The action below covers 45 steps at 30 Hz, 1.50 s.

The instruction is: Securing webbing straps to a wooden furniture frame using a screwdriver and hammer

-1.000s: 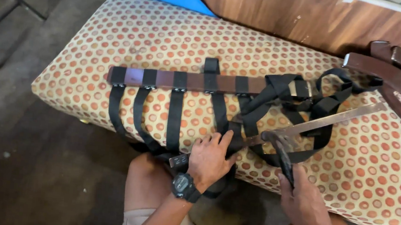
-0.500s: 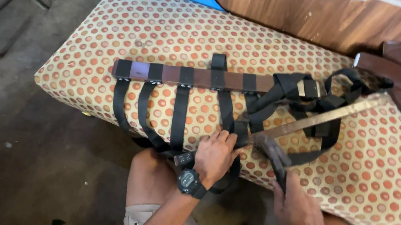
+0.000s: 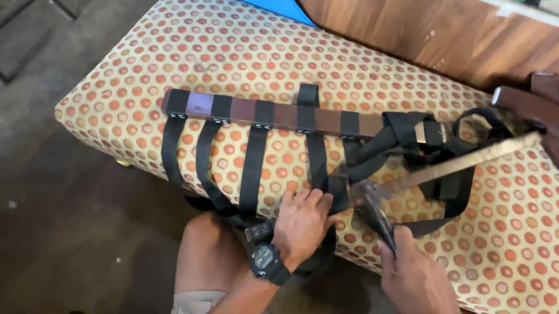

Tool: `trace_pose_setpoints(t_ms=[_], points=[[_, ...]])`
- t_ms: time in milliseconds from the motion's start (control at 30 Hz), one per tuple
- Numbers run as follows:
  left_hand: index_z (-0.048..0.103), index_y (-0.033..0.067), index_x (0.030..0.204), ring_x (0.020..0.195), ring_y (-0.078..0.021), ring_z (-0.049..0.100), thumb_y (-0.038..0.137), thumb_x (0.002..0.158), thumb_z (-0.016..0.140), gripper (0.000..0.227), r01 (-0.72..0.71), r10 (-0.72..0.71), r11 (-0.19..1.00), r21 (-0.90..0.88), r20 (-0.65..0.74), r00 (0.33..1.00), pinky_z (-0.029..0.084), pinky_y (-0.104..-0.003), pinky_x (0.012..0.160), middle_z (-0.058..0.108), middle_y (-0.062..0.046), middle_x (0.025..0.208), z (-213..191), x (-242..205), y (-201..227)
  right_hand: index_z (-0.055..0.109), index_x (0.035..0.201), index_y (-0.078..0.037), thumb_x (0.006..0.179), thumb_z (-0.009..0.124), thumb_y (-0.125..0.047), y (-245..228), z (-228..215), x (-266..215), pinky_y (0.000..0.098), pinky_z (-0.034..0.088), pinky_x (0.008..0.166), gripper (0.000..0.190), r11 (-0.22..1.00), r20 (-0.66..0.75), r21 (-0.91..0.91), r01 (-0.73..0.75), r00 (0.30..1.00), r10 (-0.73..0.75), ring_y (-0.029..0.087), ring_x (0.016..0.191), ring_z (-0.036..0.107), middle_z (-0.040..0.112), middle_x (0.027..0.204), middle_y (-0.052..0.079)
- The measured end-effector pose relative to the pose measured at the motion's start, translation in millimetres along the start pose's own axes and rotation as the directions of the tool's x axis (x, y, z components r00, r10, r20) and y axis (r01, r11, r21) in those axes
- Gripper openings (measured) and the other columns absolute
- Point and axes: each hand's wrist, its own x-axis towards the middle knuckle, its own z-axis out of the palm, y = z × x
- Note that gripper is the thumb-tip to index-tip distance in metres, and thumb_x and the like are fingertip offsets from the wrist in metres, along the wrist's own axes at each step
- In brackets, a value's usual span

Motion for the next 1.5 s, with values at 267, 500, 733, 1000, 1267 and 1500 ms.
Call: trace_pose_setpoints(t_ms=[267, 500, 733, 1000, 1267, 1500], points=[[0.068, 0.0087, 0.123, 0.106, -0.0359, 0.057, 0.030, 0.088, 0.072, 0.041, -0.014, 0.013, 0.997, 0.081, 0.011, 1.000, 0.040, -0.057, 0.105, 0.060, -0.009, 0.104, -3.5, -2.2, -1.2, 0.038, 0.103, -0.016, 0.103, 0.050, -0.043, 13.7, 12.9, 9.7, 0.0548, 0.042, 0.059, 0.030, 0.997, 0.136, 0.058, -0.050, 0.990, 0.041, 0.050, 0.065, 0.064, 0.068, 0.068, 0.021], [0.055, 0.0116, 0.146, 0.112, -0.0354, 0.056, 0.058, 0.091, 0.071, 0.074, 0.048, -0.082, 0.982, 0.182, 0.179, 0.980, 0.044, -0.054, 0.092, 0.063, -0.011, 0.122, -27.0, -19.9, 6.0, 0.059, 0.129, -0.008, 0.105, 0.051, -0.039, 97.8, 6.7, 0.5, 0.0597, 0.047, 0.085, 0.040, 0.827, -0.080, 0.377, -0.417, 0.875, 0.478, 0.056, 0.104, 0.065, 0.071, 0.111, 0.033], [0.047, 0.0109, 0.150, 0.108, -0.0378, 0.061, 0.050, 0.094, 0.071, 0.072, 0.196, -0.294, 0.948, 0.250, 0.458, 0.839, 0.053, -0.053, 0.080, 0.061, -0.015, 0.124, -63.0, -46.6, -17.9, 0.060, 0.122, -0.002, 0.107, 0.054, -0.040, 219.1, 15.5, 57.6, 0.0644, 0.048, 0.080, 0.041, 0.841, -0.366, 0.256, -0.477, 0.757, 0.541, 0.061, 0.101, 0.065, 0.074, 0.105, 0.035], [0.044, 0.0142, 0.151, 0.091, -0.0404, 0.072, 0.038, 0.090, 0.074, 0.072, 0.297, -0.341, 0.940, 0.168, 0.471, 0.813, 0.057, -0.053, 0.072, 0.074, -0.018, 0.100, -60.9, -43.8, -17.4, 0.078, 0.116, -0.002, 0.083, 0.072, -0.021, 83.4, 51.0, 44.1, 0.0520, 0.054, 0.093, 0.038, 0.981, -0.340, 0.190, -0.045, 0.934, 0.109, 0.046, 0.109, 0.066, 0.074, 0.111, 0.025], [0.047, 0.0103, 0.146, 0.081, -0.0313, 0.070, 0.041, 0.094, 0.072, 0.065, 0.079, -0.206, 0.925, 0.372, 0.317, 0.926, 0.056, -0.044, 0.062, 0.070, -0.012, 0.093, -93.5, -25.0, 13.6, 0.047, 0.067, -0.012, 0.094, 0.067, -0.062, -76.2, 7.9, 21.3, 0.0373, 0.033, 0.061, 0.059, 0.731, 0.161, 0.607, -0.312, 0.949, 0.272, 0.019, 0.059, 0.042, 0.049, 0.063, 0.003], [0.043, 0.0125, 0.154, 0.069, -0.0296, 0.071, 0.043, 0.091, 0.075, 0.076, 0.141, -0.196, 0.969, 0.205, 0.281, 0.940, 0.056, -0.043, 0.055, 0.073, -0.010, 0.081, -95.9, -29.2, -14.2, 0.070, 0.096, -0.013, 0.097, 0.059, -0.017, 22.0, -3.3, 64.9, 0.0289, 0.039, 0.041, 0.011, 0.193, -0.047, 0.975, -0.113, 0.740, 0.671, 0.016, 0.052, 0.052, 0.059, 0.071, 0.004]])
